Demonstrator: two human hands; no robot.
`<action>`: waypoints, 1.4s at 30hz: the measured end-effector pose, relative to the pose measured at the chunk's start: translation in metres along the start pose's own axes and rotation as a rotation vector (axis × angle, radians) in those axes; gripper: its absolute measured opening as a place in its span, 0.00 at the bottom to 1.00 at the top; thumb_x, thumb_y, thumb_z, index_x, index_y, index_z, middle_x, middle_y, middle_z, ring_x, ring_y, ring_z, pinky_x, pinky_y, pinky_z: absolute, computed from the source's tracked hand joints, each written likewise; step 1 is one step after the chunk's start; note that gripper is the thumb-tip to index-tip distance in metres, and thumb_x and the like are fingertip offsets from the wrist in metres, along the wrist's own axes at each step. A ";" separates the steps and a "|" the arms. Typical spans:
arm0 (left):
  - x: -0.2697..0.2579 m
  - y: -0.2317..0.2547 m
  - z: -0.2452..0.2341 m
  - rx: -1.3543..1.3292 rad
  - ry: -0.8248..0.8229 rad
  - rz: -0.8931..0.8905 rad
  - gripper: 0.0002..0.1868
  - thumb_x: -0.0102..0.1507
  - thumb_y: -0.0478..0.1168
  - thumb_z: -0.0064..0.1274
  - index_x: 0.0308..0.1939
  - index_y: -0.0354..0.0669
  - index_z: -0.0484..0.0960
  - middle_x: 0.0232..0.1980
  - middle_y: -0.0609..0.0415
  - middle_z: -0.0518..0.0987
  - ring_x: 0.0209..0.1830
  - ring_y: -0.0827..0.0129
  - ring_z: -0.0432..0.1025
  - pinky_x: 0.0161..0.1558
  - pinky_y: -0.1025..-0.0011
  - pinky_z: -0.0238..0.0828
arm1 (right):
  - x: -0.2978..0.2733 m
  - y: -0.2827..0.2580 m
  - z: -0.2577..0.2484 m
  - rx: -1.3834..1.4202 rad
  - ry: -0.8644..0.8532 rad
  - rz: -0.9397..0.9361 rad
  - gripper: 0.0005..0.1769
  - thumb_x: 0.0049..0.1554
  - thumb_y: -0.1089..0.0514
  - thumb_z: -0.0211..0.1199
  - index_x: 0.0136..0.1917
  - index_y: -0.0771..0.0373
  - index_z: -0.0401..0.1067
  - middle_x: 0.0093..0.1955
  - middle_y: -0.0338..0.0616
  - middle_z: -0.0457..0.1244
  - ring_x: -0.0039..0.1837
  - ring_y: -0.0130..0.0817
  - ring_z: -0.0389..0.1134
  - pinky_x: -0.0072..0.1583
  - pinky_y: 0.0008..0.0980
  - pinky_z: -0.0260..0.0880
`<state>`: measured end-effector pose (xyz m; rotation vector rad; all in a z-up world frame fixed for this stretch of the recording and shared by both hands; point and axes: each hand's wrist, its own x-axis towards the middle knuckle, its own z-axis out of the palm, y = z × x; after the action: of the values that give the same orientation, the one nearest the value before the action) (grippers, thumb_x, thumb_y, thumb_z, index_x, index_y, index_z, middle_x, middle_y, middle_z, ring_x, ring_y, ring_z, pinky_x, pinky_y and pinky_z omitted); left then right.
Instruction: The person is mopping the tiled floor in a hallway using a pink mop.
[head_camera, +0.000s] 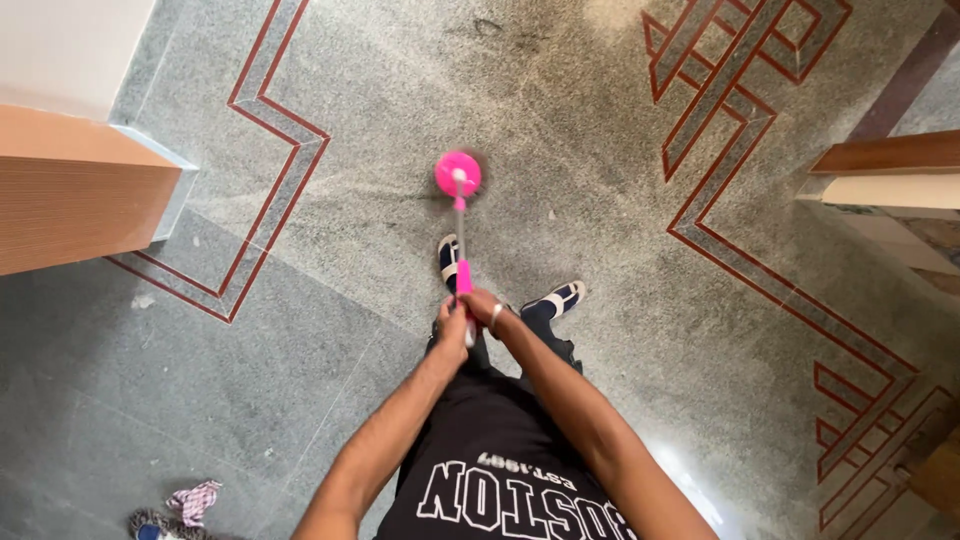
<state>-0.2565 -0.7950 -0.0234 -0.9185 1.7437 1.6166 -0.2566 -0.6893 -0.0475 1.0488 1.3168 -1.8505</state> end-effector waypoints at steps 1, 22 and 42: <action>0.026 -0.001 -0.008 -0.003 0.000 0.003 0.21 0.71 0.42 0.54 0.67 0.44 0.75 0.51 0.50 0.82 0.40 0.70 0.78 0.36 0.69 0.79 | 0.005 -0.017 0.015 -0.002 -0.001 -0.003 0.17 0.59 0.46 0.60 0.50 0.60 0.78 0.39 0.42 0.68 0.37 0.35 0.66 0.38 0.39 0.67; -0.158 -0.068 0.091 0.547 -0.511 -0.196 0.53 0.55 0.22 0.46 0.75 0.67 0.38 0.41 0.44 0.76 0.29 0.56 0.73 0.20 0.57 0.69 | -0.149 0.128 -0.141 0.517 0.050 0.086 0.30 0.63 0.35 0.60 0.52 0.67 0.77 0.42 0.47 0.69 0.38 0.34 0.67 0.39 0.33 0.68; -0.274 -0.242 0.200 1.507 -0.916 0.064 0.31 0.63 0.53 0.52 0.58 0.27 0.75 0.47 0.31 0.82 0.43 0.48 0.82 0.41 0.56 0.79 | -0.297 0.330 -0.223 1.278 0.387 -0.019 0.21 0.62 0.42 0.56 0.51 0.63 0.73 0.47 0.45 0.70 0.48 0.39 0.72 0.53 0.39 0.75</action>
<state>0.0934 -0.5755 0.0333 0.5317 1.6042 0.2271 0.2187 -0.5633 0.0216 2.0620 0.1206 -2.5876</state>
